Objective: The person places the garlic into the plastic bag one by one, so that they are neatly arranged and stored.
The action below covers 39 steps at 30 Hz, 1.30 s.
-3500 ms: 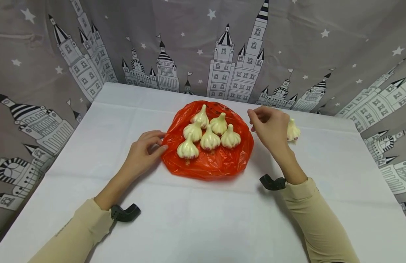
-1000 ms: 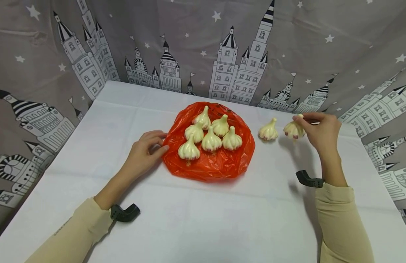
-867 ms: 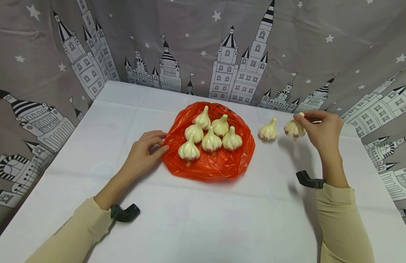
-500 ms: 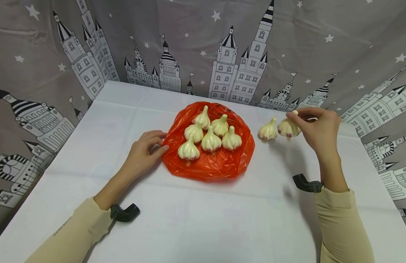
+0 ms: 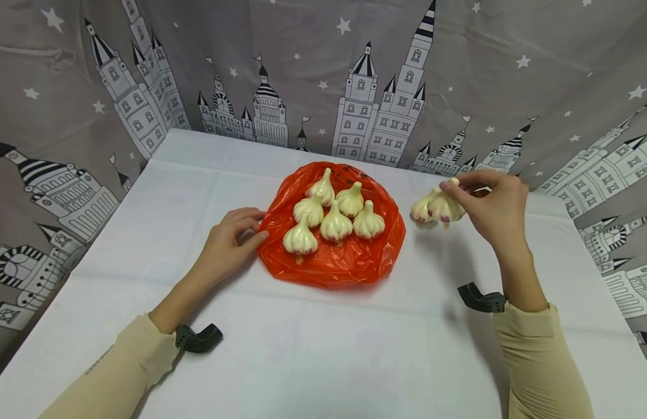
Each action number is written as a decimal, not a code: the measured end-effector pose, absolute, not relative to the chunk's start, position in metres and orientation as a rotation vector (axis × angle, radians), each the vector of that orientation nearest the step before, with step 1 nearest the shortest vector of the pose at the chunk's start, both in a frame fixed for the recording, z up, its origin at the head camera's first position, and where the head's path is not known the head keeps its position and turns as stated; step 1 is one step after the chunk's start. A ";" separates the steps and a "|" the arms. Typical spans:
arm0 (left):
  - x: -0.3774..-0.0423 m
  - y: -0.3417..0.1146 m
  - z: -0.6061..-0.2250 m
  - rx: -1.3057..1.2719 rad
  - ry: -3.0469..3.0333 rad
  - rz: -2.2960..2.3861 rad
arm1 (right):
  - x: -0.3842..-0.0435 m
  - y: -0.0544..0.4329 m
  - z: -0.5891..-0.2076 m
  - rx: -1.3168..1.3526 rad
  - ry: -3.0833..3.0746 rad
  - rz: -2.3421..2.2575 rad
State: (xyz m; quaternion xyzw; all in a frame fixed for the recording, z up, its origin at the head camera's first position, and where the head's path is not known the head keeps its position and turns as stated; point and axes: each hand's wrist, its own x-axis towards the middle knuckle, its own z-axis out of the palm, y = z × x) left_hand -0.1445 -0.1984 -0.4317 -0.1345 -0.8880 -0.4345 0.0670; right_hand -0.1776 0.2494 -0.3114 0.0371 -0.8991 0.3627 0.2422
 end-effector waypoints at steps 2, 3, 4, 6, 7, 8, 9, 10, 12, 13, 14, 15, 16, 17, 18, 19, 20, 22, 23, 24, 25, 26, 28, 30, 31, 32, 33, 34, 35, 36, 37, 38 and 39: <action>-0.144 -0.198 -0.432 -0.405 -2.678 -1.309 | -0.177 0.248 -0.312 0.112 -2.463 0.990; -0.144 -0.198 -0.432 -0.405 -2.678 -1.309 | -0.177 0.246 -0.312 0.118 -2.466 0.989; -0.144 -0.198 -0.432 -0.405 -2.678 -1.309 | -0.176 0.245 -0.313 0.125 -2.469 0.991; -0.144 -0.198 -0.432 -0.407 -2.677 -1.307 | -0.175 0.241 -0.314 0.143 -2.482 1.000; -0.144 -0.198 -0.432 -0.409 -2.676 -1.305 | -0.175 0.238 -0.314 0.155 -2.491 1.012; -0.144 -0.198 -0.432 -0.411 -2.675 -1.303 | -0.174 0.235 -0.315 0.166 -2.502 1.020; -0.144 -0.198 -0.432 -0.412 -2.675 -1.302 | -0.174 0.232 -0.315 0.178 -2.512 1.034; -0.144 -0.199 -0.432 -0.412 -2.673 -1.301 | -0.173 0.229 -0.316 0.189 -2.521 1.052; -0.144 -0.199 -0.432 -0.412 -2.673 -1.298 | -0.172 0.223 -0.317 0.210 -2.539 1.085; -0.144 -0.199 -0.432 -0.412 -2.673 -1.299 | -0.171 0.220 -0.318 0.221 -2.549 1.098; -0.144 -0.199 -0.433 -0.410 -2.672 -1.300 | -0.170 0.217 -0.318 0.230 -2.559 1.102; -0.145 -0.199 -0.434 -0.408 -2.672 -1.302 | -0.170 0.214 -0.319 0.239 -2.567 1.113; -0.145 -0.200 -0.434 -0.408 -2.671 -1.302 | -0.169 0.211 -0.319 0.250 -2.573 1.124; -0.145 -0.200 -0.434 -0.409 -2.671 -1.302 | -0.169 0.209 -0.320 0.262 -2.580 1.128; -0.145 -0.200 -0.434 -0.409 -2.670 -1.303 | -0.168 0.207 -0.320 0.273 -2.588 1.126; -0.145 -0.200 -0.434 -0.409 -2.670 -1.304 | -0.168 0.205 -0.321 0.283 -2.595 1.127; -0.145 -0.200 -0.434 -0.410 -2.669 -1.305 | -0.167 0.203 -0.321 0.292 -2.600 1.126; -0.145 -0.200 -0.434 -0.411 -2.670 -1.305 | -0.167 0.200 -0.323 0.305 -2.609 1.127; -0.145 -0.200 -0.434 -0.410 -2.671 -1.307 | -0.166 0.199 -0.324 0.312 -2.614 1.123; -0.146 -0.200 -0.434 -0.409 -2.671 -1.308 | -0.166 0.197 -0.325 0.318 -2.620 1.119; -0.146 -0.200 -0.434 -0.410 -2.673 -1.308 | -0.165 0.196 -0.326 0.322 -2.622 1.121; -0.146 -0.200 -0.434 -0.411 -2.673 -1.308 | -0.165 0.194 -0.327 0.325 -2.619 1.131; -0.145 -0.200 -0.434 -0.410 -2.674 -1.305 | -0.165 0.191 -0.329 0.338 -2.613 1.159; -0.146 -0.199 -0.434 -0.410 -2.675 -1.305 | -0.164 0.186 -0.332 0.344 -2.605 1.186; -0.146 -0.199 -0.434 -0.408 -2.678 -1.305 | -0.164 0.184 -0.333 0.348 -2.600 1.198; -0.146 -0.199 -0.434 -0.406 -2.679 -1.305 | -0.163 0.181 -0.334 0.349 -2.597 1.208; -0.146 -0.199 -0.434 -0.402 -2.682 -1.306 | -0.163 0.179 -0.335 0.353 -2.596 1.211; -0.146 -0.199 -0.433 -0.400 -2.685 -1.306 | -0.162 0.176 -0.337 0.356 -2.594 1.215; -0.146 -0.199 -0.433 -0.399 -2.685 -1.308 | -0.162 0.174 -0.338 0.359 -2.592 1.220; -0.145 -0.199 -0.433 -0.399 -2.686 -1.307 | -0.161 0.171 -0.339 0.366 -2.589 1.226; -0.145 -0.199 -0.433 -0.396 -2.687 -1.309 | -0.160 0.169 -0.341 0.371 -2.589 1.234; -0.145 -0.199 -0.432 -0.397 -2.687 -1.308 | -0.159 0.166 -0.342 0.378 -2.589 1.243; -0.145 -0.199 -0.432 -0.395 -2.687 -1.311 | -0.158 0.164 -0.343 0.388 -2.589 1.249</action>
